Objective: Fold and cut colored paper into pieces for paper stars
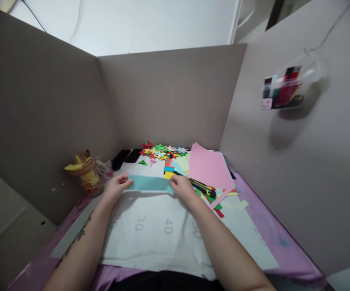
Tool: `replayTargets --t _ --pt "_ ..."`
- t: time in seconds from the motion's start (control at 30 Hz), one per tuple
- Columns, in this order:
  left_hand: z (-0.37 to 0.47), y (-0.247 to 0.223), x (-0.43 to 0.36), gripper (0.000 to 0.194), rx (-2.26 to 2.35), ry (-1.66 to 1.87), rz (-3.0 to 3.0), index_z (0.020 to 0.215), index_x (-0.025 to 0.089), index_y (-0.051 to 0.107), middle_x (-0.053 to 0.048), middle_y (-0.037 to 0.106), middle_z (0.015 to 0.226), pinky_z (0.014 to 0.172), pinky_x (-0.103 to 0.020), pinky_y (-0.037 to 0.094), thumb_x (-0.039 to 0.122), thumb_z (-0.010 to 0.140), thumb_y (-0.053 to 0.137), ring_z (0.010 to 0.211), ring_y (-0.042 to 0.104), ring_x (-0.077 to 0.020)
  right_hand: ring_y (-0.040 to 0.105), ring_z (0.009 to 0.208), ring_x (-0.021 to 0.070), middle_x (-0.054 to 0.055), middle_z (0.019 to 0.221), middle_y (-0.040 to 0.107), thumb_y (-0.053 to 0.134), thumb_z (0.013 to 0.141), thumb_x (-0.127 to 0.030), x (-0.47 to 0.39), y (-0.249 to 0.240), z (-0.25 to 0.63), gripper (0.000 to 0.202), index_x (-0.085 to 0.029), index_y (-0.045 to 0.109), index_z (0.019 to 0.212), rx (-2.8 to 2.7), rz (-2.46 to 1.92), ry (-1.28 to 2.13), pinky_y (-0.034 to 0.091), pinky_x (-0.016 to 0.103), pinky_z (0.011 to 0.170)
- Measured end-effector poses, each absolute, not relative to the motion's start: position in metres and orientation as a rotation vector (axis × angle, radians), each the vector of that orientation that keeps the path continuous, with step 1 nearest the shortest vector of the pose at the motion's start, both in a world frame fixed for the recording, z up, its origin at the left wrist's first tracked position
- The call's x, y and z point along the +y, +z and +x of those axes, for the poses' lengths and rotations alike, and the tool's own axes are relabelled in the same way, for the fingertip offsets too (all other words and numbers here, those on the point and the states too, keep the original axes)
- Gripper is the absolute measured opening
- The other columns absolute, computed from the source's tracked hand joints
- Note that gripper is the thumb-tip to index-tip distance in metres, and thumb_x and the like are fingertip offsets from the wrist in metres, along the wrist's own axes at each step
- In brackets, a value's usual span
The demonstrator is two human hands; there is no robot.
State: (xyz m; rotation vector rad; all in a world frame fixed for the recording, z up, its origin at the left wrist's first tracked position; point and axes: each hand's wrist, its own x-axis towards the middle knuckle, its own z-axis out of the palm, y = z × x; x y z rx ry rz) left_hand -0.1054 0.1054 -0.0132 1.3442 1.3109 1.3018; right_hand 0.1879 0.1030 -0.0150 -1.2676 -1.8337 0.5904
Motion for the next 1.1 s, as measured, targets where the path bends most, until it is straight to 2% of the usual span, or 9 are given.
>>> replayTargets --t 0.1,0.2,0.3,0.47,0.57,0.63,0.77,1.0,1.1 --pt "-0.096 -0.005 0.103 0.049 1.094 1.528 1.034 0.1 0.018 0.059 -0.003 0.066 0.083 0.068 -0.026 0.045 0.035 0.058 0.078 0.075 0.061 -0.0156 0.049 0.043 0.0114 -0.003 0.044 0.052 0.06 0.066 -0.027 0.099 -0.015 0.177 0.013 -0.019 0.056 0.056 -1.56 -1.249 1.044 0.036 0.023 0.045" --pt "-0.073 0.001 0.091 0.047 0.714 1.428 0.836 0.104 0.02 0.058 -0.007 0.064 0.104 0.082 -0.032 0.047 0.04 0.065 0.075 0.094 0.061 -0.019 0.046 0.039 0.0087 -0.005 0.045 0.052 0.066 0.06 -0.033 0.091 -0.021 0.157 0.019 -0.018 0.054 0.057 -1.3 -1.163 1.365 0.035 0.021 0.041" --pt "-0.049 0.006 0.077 0.049 0.557 1.315 0.808 0.111 0.02 0.056 -0.01 0.061 0.117 0.087 -0.038 0.046 0.038 0.069 0.072 0.107 0.057 -0.0256 0.045 0.038 0.0076 -0.005 0.046 0.053 0.068 0.057 -0.034 0.08 -0.025 0.138 0.022 -0.017 0.054 0.06 -1.218 -1.097 1.535 0.034 0.02 0.04" --pt "-0.037 0.017 0.073 0.056 0.627 1.365 0.793 0.122 0.022 0.051 -0.009 0.063 0.113 0.087 -0.041 0.046 0.032 0.07 0.07 0.104 0.059 -0.0275 0.046 0.04 0.009 -0.004 0.046 0.055 0.065 0.061 -0.034 0.065 -0.026 0.127 0.021 -0.018 0.052 0.064 -1.339 -1.067 1.702 0.033 0.02 0.041" --pt "-0.036 0.03 0.075 0.052 0.713 1.387 0.863 0.115 0.017 0.055 -0.009 0.068 0.098 0.079 -0.04 0.049 0.036 0.069 0.072 0.092 0.063 -0.0277 0.046 0.044 0.0093 -0.005 0.048 0.052 0.061 0.063 -0.027 0.064 -0.025 0.129 0.014 -0.019 0.05 0.061 -1.456 -1.062 1.575 0.033 0.021 0.045" --pt "-0.033 0.041 0.075 0.051 0.721 1.359 0.962 0.111 0.016 0.058 -0.01 0.068 0.096 0.077 -0.04 0.05 0.039 0.069 0.072 0.09 0.063 -0.0286 0.051 0.056 0.0118 -0.003 0.06 0.058 0.059 0.063 -0.021 0.066 -0.024 0.13 0.006 -0.018 0.055 0.065 -1.528 -1.048 1.349 0.037 0.022 0.052" --pt "-0.025 0.054 0.081 0.048 0.695 1.303 1.171 0.11 0.016 0.059 -0.012 0.068 0.098 0.077 -0.04 0.049 0.041 0.07 0.071 0.091 0.062 -0.0289 0.056 0.09 0.0195 0.003 0.096 0.062 0.06 0.062 -0.018 0.074 -0.026 0.133 0.032 -0.021 0.06 0.094 -1.501 -1.087 1.078 0.043 0.029 0.073" --pt "-0.02 0.018 0.103 0.05 0.66 1.129 1.264 0.11 0.016 0.061 -0.012 0.067 0.1 0.082 -0.037 0.045 0.035 0.066 0.076 0.094 0.061 -0.0269 0.056 0.091 0.0211 0.007 0.1 0.06 0.06 0.065 -0.026 0.086 -0.033 0.144 0.036 -0.02 0.057 0.1 -1.394 -1.078 1.031 0.045 0.034 0.076" --pt "-0.021 0.017 0.103 0.051 0.639 1.162 1.254 0.111 0.017 0.061 -0.011 0.066 0.098 0.082 -0.037 0.045 0.034 0.066 0.076 0.091 0.061 -0.025 0.055 0.097 0.0216 0.007 0.105 0.059 0.056 0.07 -0.025 0.082 -0.021 0.147 0.036 -0.021 0.055 0.106 -1.423 -1.075 0.858 0.044 0.035 0.081"
